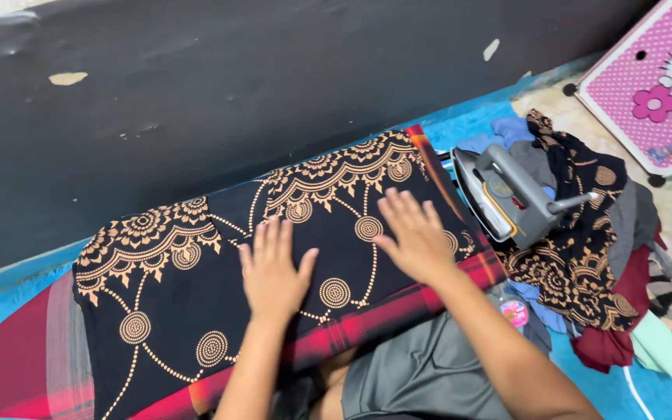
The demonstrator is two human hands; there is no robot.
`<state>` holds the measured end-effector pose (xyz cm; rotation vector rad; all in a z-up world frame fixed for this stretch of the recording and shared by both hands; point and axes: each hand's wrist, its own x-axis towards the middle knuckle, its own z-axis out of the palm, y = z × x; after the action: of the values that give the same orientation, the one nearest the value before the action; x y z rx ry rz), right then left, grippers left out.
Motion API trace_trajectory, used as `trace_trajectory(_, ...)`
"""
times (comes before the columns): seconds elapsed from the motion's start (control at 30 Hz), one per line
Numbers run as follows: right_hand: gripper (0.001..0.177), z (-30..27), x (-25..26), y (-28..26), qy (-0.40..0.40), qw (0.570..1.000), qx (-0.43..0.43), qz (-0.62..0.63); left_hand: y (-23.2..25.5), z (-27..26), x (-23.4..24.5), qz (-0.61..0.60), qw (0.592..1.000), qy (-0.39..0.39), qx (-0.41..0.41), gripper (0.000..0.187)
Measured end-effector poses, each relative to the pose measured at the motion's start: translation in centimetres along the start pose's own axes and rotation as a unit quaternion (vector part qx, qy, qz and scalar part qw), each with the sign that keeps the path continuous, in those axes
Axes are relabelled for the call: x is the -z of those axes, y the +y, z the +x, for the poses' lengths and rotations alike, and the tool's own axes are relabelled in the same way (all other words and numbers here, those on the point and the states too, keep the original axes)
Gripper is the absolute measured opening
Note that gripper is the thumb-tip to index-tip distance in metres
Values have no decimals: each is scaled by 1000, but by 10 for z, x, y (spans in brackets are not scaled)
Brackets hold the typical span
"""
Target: The recorder is ironing and folding a black patterned garment on a low ironing board while sitting on the floor.
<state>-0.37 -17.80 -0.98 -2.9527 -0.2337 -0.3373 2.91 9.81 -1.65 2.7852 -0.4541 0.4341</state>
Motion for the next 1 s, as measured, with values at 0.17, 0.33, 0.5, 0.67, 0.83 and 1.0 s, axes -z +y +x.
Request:
trace_trajectory(0.17, 68, -31, -9, 47, 65, 992, -100, -37, 13, -10, 8, 57, 998, 0, 13, 70)
trace_trajectory(0.33, 51, -52, 5, 79, 141, 963, -229, 33, 92, -16, 9, -99, 980, -92, -149, 63)
trace_trajectory(0.5, 25, -37, 9, 102, 150, 934, -252, 203, 169, -26, -35, -162, 932, -97, -310, 67)
trace_trajectory(0.67, 20, -33, 0, 124, 121, 917, -258, 278, 195, -24, -66, -180, 937, -49, -296, 53)
trace_trajectory(0.83, 31, -45, 25, 103, 112, 913, -277, 277, 205, -6, -30, -240, 946, -97, -197, 33)
trace_trajectory(1.0, 39, -79, 15, 119, 41, 865, -279, 415, 193, 47, -45, -307, 937, -148, -77, 18)
